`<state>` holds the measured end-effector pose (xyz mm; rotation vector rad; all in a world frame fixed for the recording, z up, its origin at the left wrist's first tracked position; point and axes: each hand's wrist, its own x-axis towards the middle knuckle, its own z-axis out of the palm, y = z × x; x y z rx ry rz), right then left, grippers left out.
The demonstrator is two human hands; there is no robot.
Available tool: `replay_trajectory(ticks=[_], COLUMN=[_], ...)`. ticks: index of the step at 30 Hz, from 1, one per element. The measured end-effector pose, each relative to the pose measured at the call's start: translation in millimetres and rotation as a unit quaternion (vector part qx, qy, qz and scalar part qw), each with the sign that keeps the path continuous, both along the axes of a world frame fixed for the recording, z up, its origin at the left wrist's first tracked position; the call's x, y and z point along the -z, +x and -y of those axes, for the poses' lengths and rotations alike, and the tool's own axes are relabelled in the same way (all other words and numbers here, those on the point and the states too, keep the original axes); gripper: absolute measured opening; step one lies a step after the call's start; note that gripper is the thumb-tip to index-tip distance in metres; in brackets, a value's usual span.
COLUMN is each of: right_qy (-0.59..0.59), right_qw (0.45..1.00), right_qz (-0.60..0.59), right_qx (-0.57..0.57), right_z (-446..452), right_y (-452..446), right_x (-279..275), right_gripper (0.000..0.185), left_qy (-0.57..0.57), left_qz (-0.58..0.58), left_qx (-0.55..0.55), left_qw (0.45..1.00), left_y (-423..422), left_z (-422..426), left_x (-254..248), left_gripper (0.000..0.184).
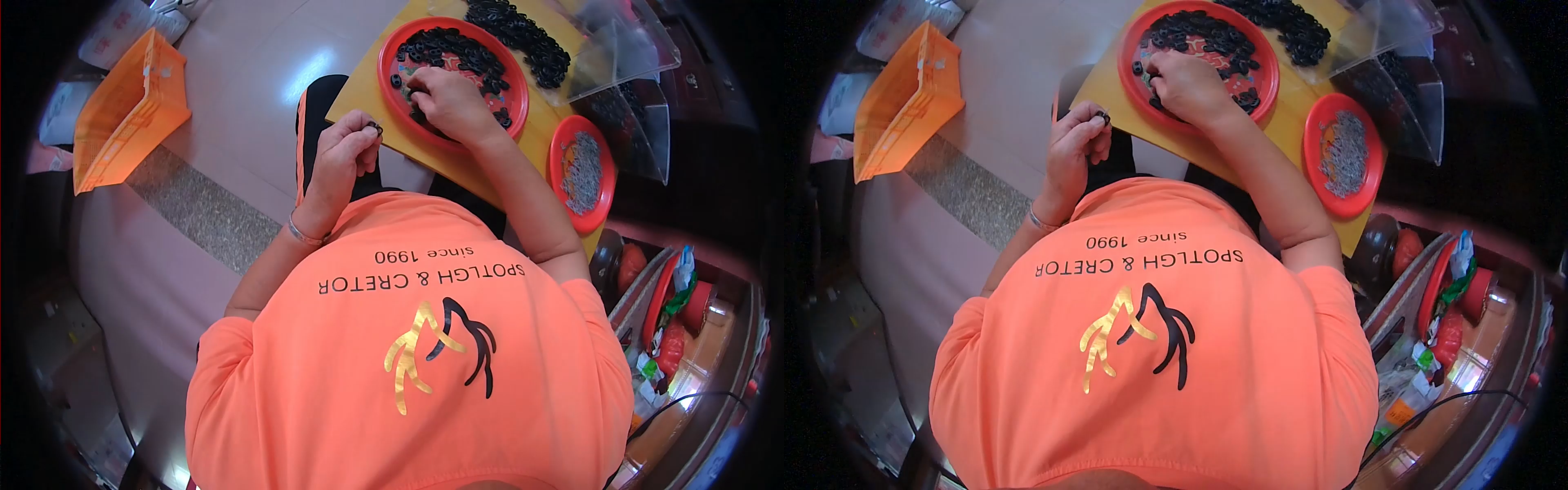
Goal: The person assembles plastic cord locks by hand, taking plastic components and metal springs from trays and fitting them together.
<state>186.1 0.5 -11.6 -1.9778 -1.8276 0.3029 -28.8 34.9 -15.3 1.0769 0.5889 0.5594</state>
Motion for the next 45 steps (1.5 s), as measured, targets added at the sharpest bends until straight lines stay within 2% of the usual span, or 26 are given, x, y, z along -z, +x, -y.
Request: replay_trajectory(ticks=[1, 2, 4, 8, 11, 15, 19, 22, 25, 28, 31, 37, 43, 45], right_qy=[0.005, -0.015, -0.053, 0.004, 0.041, 0.078, 0.103, 0.148, 0.058, 0.041, 0.039, 0.024, 0.036, 0.024], right_qw=[0.998, 0.983, 0.908, 0.843, 0.826, 0.816, 0.884, 0.906, 0.772, 0.781, 0.754, 0.737, 0.759, 0.749], right_qz=[-0.062, -0.181, -0.41, -0.536, -0.563, -0.572, -0.456, -0.395, -0.631, -0.617, -0.651, -0.67, -0.647, -0.658], right_qx=[0.008, 0.027, 0.064, 0.045, -0.001, 0.009, -0.02, -0.038, 0.041, 0.085, 0.077, 0.078, 0.068, 0.073], right_z=[4, 10, 24, 50, 64, 82, 87, 81, 81, 77, 73, 73, 76, 78], right_y=[2, 5, 5, -6, -18, -33, -31, -21, -28, -21, -20, -22, -20, -19], right_x=[-3, -8, -23, -37, -33, -35, -38, -27, -32, -28, -27, -33, -35, -37], right_gripper=[0.022, 0.021, 0.021, 0.017, 0.02, 0.018, 0.013, 0.013, 0.014, 0.017, 0.018, 0.022, 0.023, 0.023], left_qy=[-0.004, 0.002, 0.013, -0.003, -0.047, -0.123, -0.17, -0.178, -0.159, -0.122, -0.129, -0.066, -0.021, -0.011], left_qz=[0.006, 0.01, 0.017, 0.065, 0.109, 0.175, 0.222, 0.241, 0.216, 0.172, 0.144, 0.069, 0.037, 0.011], left_qx=[0.007, 0.014, 0.029, 0.066, 0.089, 0.126, 0.161, 0.173, 0.163, 0.147, 0.13, 0.068, 0.069, 0.071], left_qw=[1.0, 1.0, 0.999, 0.996, 0.989, 0.969, 0.947, 0.938, 0.949, 0.966, 0.973, 0.993, 0.997, 0.997], left_y=[1, 3, 9, 26, 36, 39, 38, 40, 42, 40, 36, 31, 32, 34], left_z=[0, 0, 2, 9, 13, 11, 11, 14, 16, 18, 19, 21, 21, 24], left_x=[0, -1, -6, -24, -26, -13, -8, -10, -9, -11, -10, -19, -15, -17], left_gripper=[0.017, 0.018, 0.019, 0.02, 0.02, 0.02, 0.019, 0.018, 0.019, 0.02, 0.02, 0.017, 0.016, 0.016])
